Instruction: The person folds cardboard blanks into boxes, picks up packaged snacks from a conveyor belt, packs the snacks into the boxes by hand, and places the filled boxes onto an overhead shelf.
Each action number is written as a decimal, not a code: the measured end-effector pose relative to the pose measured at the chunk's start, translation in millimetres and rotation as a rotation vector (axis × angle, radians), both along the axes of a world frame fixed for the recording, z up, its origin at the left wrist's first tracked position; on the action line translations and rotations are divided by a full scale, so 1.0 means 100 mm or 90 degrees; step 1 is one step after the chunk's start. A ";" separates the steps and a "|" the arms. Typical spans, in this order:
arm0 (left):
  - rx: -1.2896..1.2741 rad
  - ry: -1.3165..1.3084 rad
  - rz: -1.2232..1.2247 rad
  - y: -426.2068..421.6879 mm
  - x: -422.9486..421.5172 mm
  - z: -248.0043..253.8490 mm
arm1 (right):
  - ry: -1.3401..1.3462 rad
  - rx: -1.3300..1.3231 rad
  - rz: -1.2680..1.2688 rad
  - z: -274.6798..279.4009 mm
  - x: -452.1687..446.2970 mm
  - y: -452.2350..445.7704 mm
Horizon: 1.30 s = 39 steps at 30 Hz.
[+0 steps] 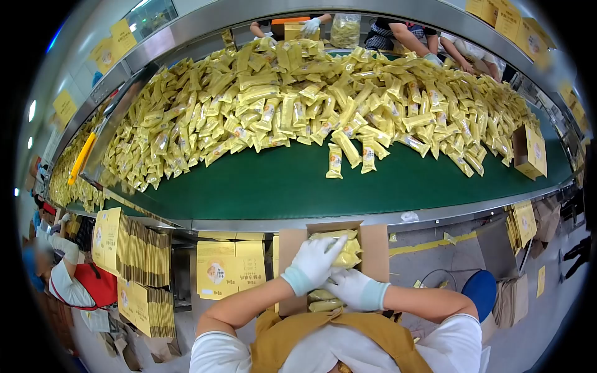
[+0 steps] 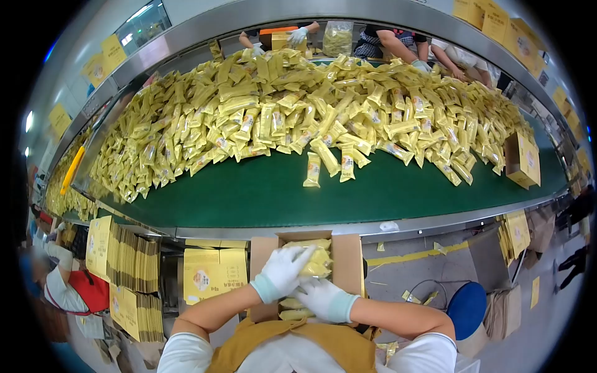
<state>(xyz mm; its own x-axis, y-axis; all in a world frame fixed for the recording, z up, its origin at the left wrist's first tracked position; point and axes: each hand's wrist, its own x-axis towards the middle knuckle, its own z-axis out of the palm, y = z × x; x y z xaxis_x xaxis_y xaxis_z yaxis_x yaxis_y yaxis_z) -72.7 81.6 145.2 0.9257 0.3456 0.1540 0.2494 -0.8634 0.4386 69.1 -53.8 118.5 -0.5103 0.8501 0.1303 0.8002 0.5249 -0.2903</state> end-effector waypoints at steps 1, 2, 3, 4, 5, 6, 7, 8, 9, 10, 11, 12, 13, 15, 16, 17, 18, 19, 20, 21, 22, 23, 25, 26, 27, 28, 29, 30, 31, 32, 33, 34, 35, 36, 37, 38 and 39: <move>0.041 0.029 -0.001 -0.05 -0.02 -0.10 | 0.029 -0.019 0.009 0.05 0.05 -0.02; 0.115 0.083 -0.011 -0.09 -0.05 -0.19 | 0.058 -0.038 0.019 0.12 0.11 -0.06; 0.116 0.092 -0.023 -0.14 -0.08 -0.22 | 0.088 -0.057 0.029 0.23 0.14 -0.09; 0.116 0.100 -0.035 -0.18 -0.11 -0.24 | 0.014 -0.136 0.025 0.39 0.16 -0.10; 0.117 0.107 -0.046 -0.19 -0.11 -0.25 | -0.062 -0.213 0.021 0.58 0.18 -0.11; 0.046 0.207 -0.070 -0.21 -0.10 -0.18 | -0.139 -0.289 0.017 0.69 0.23 -0.08; 0.062 0.205 -0.074 -0.26 -0.11 -0.14 | -0.107 -0.245 -0.080 0.70 0.31 -0.05; 0.078 0.204 -0.078 -0.34 -0.13 -0.11 | -0.075 -0.200 -0.175 0.70 0.40 -0.04; 0.094 0.203 -0.082 -0.40 -0.13 -0.07 | -0.042 -0.154 -0.271 0.68 0.48 -0.02; 0.125 0.320 -0.103 -0.44 -0.08 0.01 | 0.029 0.030 -0.326 0.60 0.56 0.06; 0.123 0.329 -0.099 -0.45 -0.05 0.03 | 0.101 0.216 -0.374 0.50 0.64 0.17; 0.123 0.338 -0.093 -0.46 -0.02 0.05 | 0.104 0.175 -0.420 0.46 0.65 0.29; 0.123 0.347 -0.086 -0.46 0.00 0.07 | 0.109 0.135 -0.464 0.45 0.64 0.44; 0.112 0.362 -0.098 -0.44 0.02 0.11 | 0.124 -0.054 -0.505 0.28 0.69 0.70; 0.108 0.367 -0.102 -0.42 0.02 0.13 | 0.078 -0.215 -0.520 0.21 0.71 0.85; 0.100 0.340 -0.107 -0.40 0.01 0.11 | 0.030 -0.374 -0.531 0.14 0.74 1.00; 0.094 0.311 -0.111 -0.39 -0.02 0.05 | 0.057 -0.316 -0.496 -0.07 0.82 1.03; 0.091 0.282 -0.115 -0.38 -0.04 0.04 | 0.084 -0.255 -0.459 -0.05 0.81 1.02; 0.056 0.230 -0.114 -0.38 -0.08 0.04 | 0.061 -0.262 -0.472 -0.03 0.81 0.97; 0.004 0.136 -0.124 -0.36 -0.14 0.03 | 0.089 -0.198 -0.438 0.07 0.76 0.85; -0.047 0.043 -0.137 -0.32 -0.21 0.02 | 0.092 -0.149 -0.389 0.14 0.77 0.75; -0.099 -0.049 -0.153 -0.25 -0.28 0.03 | 0.095 -0.101 -0.340 0.19 0.80 0.64; -0.079 -0.276 0.003 -0.21 -0.53 0.18 | 0.133 0.034 -0.349 0.28 0.82 0.41; -0.068 -0.390 0.110 -0.16 -0.62 0.09 | 0.159 0.107 -0.355 0.29 0.86 0.32; -0.024 -0.435 0.240 -0.13 -0.66 0.15 | 0.172 0.107 -0.406 0.37 0.88 0.25; -0.086 -0.460 0.332 -0.04 -0.70 0.05 | 0.186 0.106 -0.457 0.48 0.89 0.17; -0.172 -0.431 0.357 0.04 -0.75 -0.15 | 0.199 0.106 -0.508 0.53 0.93 0.12; -0.259 -0.401 0.379 0.10 -0.81 -0.41 | 0.281 0.193 -0.533 0.46 1.01 0.13; -0.346 -0.367 0.399 0.15 -0.88 -0.66 | 0.323 0.198 -0.614 0.38 1.08 0.15; -0.331 -0.085 0.391 0.19 -0.97 -0.92 | 0.343 0.140 -0.698 0.34 1.14 0.16; -0.425 -0.072 0.354 0.09 -0.91 -0.87 | 0.364 0.081 -0.783 0.32 1.18 0.18; -0.518 -0.058 0.314 -0.10 -0.77 -0.72 | 0.330 0.077 -0.755 0.28 1.26 0.19; -0.551 -0.072 0.266 -0.17 -0.65 -0.77 | 0.296 0.072 -0.727 0.23 1.34 0.21; -0.586 -0.085 0.217 -0.24 -0.53 -0.81 | 0.263 0.065 -0.698 0.18 1.40 0.24; -0.561 -0.123 0.161 -0.23 -0.41 -0.97 | 0.249 0.025 -0.674 0.12 1.45 0.28; -0.559 -0.189 0.151 -0.21 -0.35 -1.12 | 0.233 -0.015 -0.651 0.05 1.50 0.32; -0.555 -0.253 0.138 -0.20 -0.28 -1.17 | 0.217 -0.053 -0.628 0.03 1.55 0.35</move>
